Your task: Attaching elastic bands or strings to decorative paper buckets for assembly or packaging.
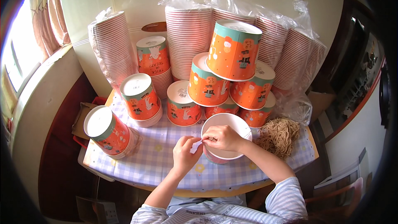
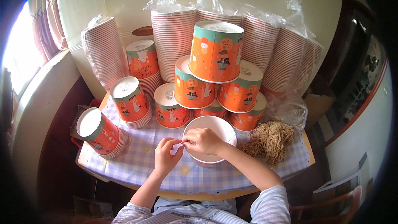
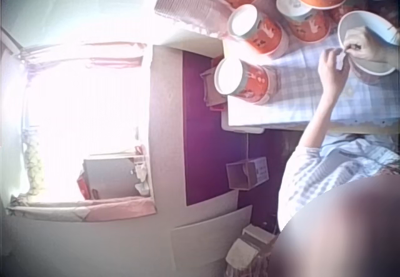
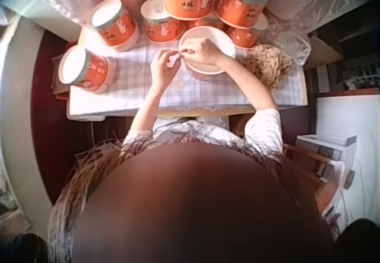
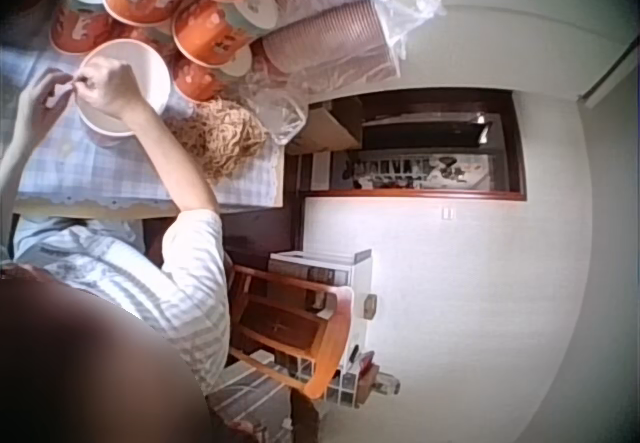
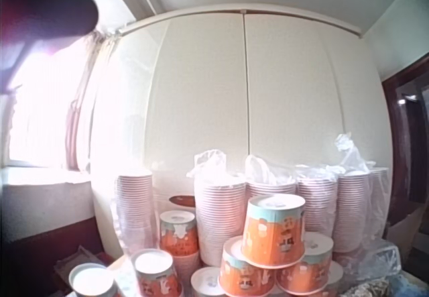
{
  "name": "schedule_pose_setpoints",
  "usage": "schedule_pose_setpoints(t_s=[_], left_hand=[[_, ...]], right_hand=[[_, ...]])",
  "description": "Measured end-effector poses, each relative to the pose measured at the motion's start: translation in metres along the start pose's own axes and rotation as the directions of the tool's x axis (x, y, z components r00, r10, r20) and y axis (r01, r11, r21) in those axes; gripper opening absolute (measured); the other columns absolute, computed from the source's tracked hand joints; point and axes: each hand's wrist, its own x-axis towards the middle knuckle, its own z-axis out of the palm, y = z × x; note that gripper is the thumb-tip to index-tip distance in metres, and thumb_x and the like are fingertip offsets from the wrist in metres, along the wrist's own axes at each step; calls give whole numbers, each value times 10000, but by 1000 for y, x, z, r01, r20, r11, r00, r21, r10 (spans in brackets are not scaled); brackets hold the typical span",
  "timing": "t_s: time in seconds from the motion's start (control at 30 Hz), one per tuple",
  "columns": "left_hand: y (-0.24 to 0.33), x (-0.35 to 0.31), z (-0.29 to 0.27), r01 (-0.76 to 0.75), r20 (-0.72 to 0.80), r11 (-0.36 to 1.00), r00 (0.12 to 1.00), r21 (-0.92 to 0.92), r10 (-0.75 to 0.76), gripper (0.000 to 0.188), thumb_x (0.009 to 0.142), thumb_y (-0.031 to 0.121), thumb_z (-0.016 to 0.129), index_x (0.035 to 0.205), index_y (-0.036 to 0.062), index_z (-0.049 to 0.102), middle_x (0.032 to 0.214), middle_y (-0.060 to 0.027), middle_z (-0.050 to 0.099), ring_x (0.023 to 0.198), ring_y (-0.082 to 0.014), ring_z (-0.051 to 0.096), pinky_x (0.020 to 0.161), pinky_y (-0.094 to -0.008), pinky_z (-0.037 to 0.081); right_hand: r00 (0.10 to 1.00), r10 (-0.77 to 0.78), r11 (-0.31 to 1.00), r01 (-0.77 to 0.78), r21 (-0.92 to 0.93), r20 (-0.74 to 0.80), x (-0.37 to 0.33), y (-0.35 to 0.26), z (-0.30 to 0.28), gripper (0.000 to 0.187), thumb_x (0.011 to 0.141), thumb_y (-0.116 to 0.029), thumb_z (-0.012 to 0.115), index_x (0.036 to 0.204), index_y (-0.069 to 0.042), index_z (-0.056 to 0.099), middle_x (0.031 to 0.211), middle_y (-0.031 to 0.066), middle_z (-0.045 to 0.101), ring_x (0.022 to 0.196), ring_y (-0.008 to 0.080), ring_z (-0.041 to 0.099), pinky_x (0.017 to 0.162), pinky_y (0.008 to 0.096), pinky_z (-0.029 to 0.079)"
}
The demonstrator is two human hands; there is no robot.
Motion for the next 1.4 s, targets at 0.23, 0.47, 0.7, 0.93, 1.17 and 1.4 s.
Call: schedule_pose_setpoints(t_s=[0.23, 0.47, 0.7, 0.93, 1.17, 1.4], left_hand=[[-2, 3, 0, -168, -20, 971, 985, 171, 174, 136, 659, 13, 657, 779, 57, 611, 744, -76, 574, 650, -239, 554, 563, -324, 455], [-1, 3, -4, -160, -22, 978, 986, 136, 165, 131, 636, -12, 634, 740, 51, 586, 734, -78, 569, 660, -245, 550, 564, -331, 449], [-3, 1, -4, -166, -25, 978, 985, 123, 171, 137, 614, -29, 618, 714, 48, 566, 726, -80, 562, 650, -247, 541, 553, -322, 441], [-7, -4, -2, -154, -14, 981, 988, 115, 157, 133, 607, -35, 607, 701, 45, 555, 713, -78, 557, 633, -241, 538, 535, -315, 438], [-13, -10, 4, -103, -1, 990, 995, 93, 104, 129, 595, -29, 596, 691, 44, 550, 702, -74, 557, 611, -226, 540, 515, -300, 443], [-13, -16, 6, 78, 60, 997, 995, -11, -77, 102, 658, -4, 614, 742, 43, 582, 716, -73, 568, 589, -205, 536, 521, -308, 447]], right_hand=[[1000, 14, 1000, -14, 6, 15, -1, -1, -1, 73, 717, -88, 648, 788, -77, 635, 724, 41, 612, 589, 172, 577, 540, 279, 474], [996, 65, 997, -68, 47, 57, 0, -5, -8, 68, 732, -89, 641, 799, -79, 639, 736, 45, 614, 617, 186, 587, 559, 285, 475], [999, 15, 1000, -14, -27, 42, -6, 0, -9, 45, 754, -115, 611, 763, -82, 640, 667, 51, 574, 586, 198, 566, 546, 307, 460], [997, 72, 997, -72, 0, -5, -8, 0, -10, 32, 738, -102, 621, 737, -70, 621, 615, 49, 531, 500, 185, 510, 481, 300, 423], [992, 127, 991, -127, -33, -1, -9, -1, -8, 52, 748, -124, 600, 731, -75, 596, 642, 67, 545, 568, 250, 558, 507, 346, 443], [994, 110, 994, -110, -22, 21, -7, -4, -11, 87, 759, -153, 609, 729, -74, 589, 641, 60, 551, 572, 249, 561, 504, 349, 439]])
